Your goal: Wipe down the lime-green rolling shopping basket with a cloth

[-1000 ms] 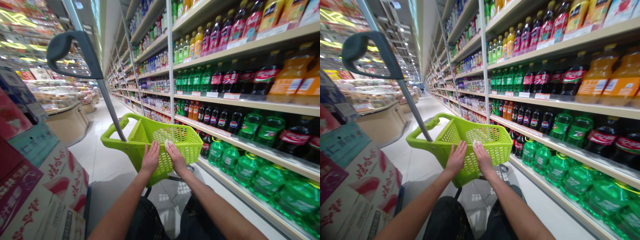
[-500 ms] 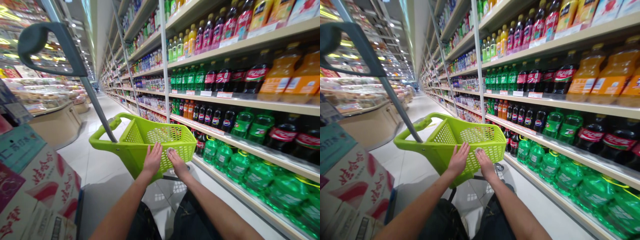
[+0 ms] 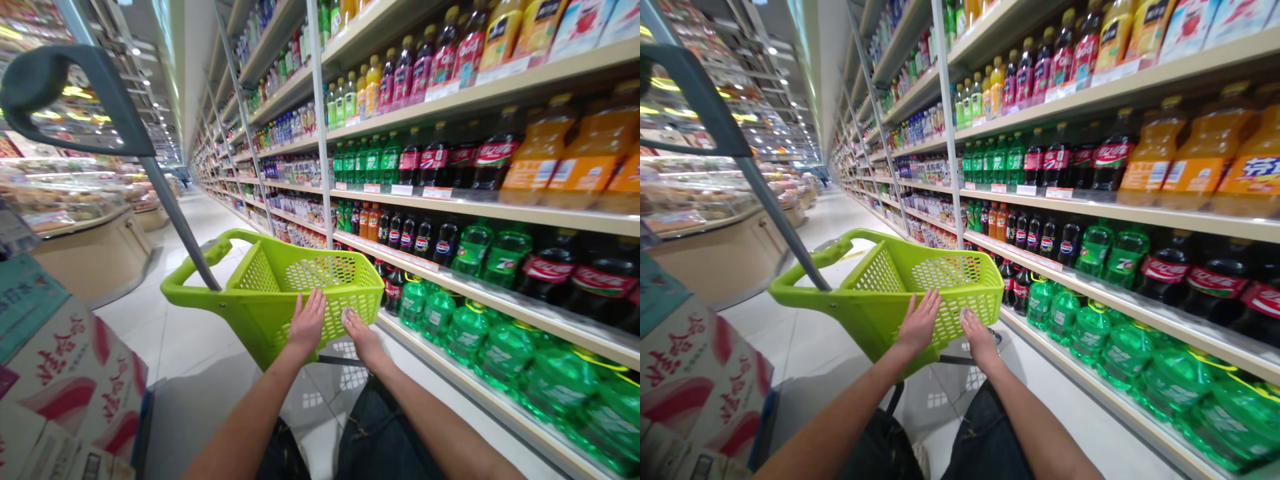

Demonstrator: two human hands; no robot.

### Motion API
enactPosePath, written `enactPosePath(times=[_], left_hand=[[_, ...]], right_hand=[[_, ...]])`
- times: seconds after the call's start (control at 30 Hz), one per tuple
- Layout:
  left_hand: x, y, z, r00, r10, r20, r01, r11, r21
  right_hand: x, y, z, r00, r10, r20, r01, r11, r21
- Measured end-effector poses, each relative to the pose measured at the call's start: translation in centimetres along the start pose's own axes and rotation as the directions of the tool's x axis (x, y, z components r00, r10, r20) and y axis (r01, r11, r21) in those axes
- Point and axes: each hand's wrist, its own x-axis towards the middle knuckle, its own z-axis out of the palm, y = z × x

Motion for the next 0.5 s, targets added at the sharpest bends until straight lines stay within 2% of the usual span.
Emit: enactPosePath(times=[0.07,0.2,0.27,0.33,0.43,0.5], left_hand=[[0.1,0.2,0.1,1.0,0.004,0.011,-0.004,1.0,0.002],[0.6,1.0,0.4,1.0,0.001,0.022,-0.001,1.0,0.003],[0.8,1.4,0.7,1.0,0.002,0.018,-0.002,1.0,0.003],[0.9,1.6,0.8,1.0,0.008,0.017,-0.008,1.0,0.0],[0.8,1.5,0.9,0.999,0.023,0.032,-0.022,1.0,-0.012],[0.8,1.3,0.8,0.999,0.01,0.052,-0.008,1.0,-0.024]], right_hand=[[-0.7,0.2,-0.2,1.0,-0.011,0.005,0.011,1.0,0.007],[1.4,-0.1,-1.8,0.976,-0.09,-0.197,0.1,0.994,0.037],[2.2,0.3,-1.7,0.967,-0.082,-0.242,0.091,0.996,0.027],[1.7,1.0,-0.8,0.977,-0.041,-0.207,0.043,0.999,0.005],[-0.6,2.3,0.6,0.995,-0.012,-0.094,0.011,1.0,-0.018],[-1.3,2.9,0.3,0.996,-0.019,-0.088,0.017,1.0,-0.022]])
